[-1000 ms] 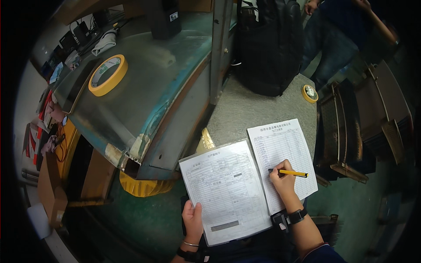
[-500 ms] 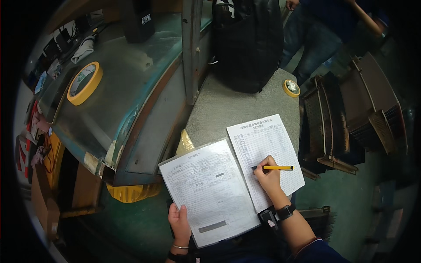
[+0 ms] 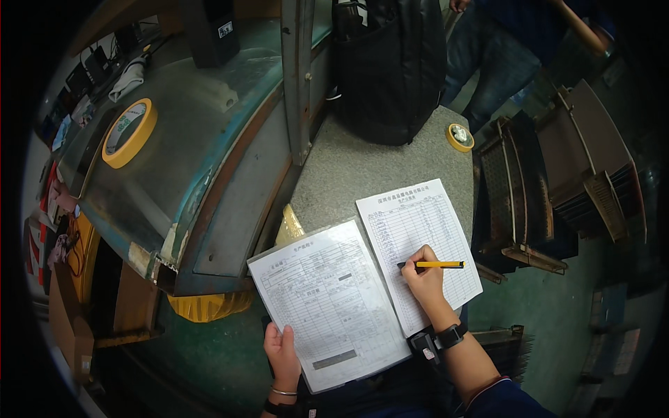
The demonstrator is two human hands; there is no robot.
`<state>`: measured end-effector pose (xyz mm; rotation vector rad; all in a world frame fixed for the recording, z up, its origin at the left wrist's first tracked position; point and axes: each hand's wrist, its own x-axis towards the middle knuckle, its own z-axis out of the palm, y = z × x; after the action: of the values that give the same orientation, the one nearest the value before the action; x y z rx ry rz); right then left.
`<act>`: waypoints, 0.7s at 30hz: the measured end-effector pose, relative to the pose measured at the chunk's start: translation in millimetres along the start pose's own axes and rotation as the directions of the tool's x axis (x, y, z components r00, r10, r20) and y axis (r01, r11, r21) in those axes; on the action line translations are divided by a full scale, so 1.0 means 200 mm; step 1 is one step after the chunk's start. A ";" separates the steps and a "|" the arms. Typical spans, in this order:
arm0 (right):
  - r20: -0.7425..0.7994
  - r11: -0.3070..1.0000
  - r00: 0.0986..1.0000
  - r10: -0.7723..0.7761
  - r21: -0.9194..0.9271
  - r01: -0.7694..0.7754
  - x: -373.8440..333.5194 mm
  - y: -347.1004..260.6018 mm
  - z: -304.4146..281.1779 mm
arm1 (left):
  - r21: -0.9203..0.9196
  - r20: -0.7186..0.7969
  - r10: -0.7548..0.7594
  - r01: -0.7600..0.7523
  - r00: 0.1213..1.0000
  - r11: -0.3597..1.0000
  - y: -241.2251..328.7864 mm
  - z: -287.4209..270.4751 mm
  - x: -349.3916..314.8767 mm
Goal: The recorder is inspecting and marking individual components on a large printed circuit board sheet, then filling out a quality control checklist.
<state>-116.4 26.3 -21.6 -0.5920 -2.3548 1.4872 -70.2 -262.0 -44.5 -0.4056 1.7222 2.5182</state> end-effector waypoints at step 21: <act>-0.024 0.921 0.994 0.106 0.379 -0.089 0.13 0.02 -0.26 | -0.001 0.024 -0.010 0.010 1.000 1.000 -0.01 0.00 0.00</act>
<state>-114.8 80.6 -2.4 -0.6381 -1.9511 1.8878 -69.7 -261.6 -47.5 -0.3820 1.7068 2.5063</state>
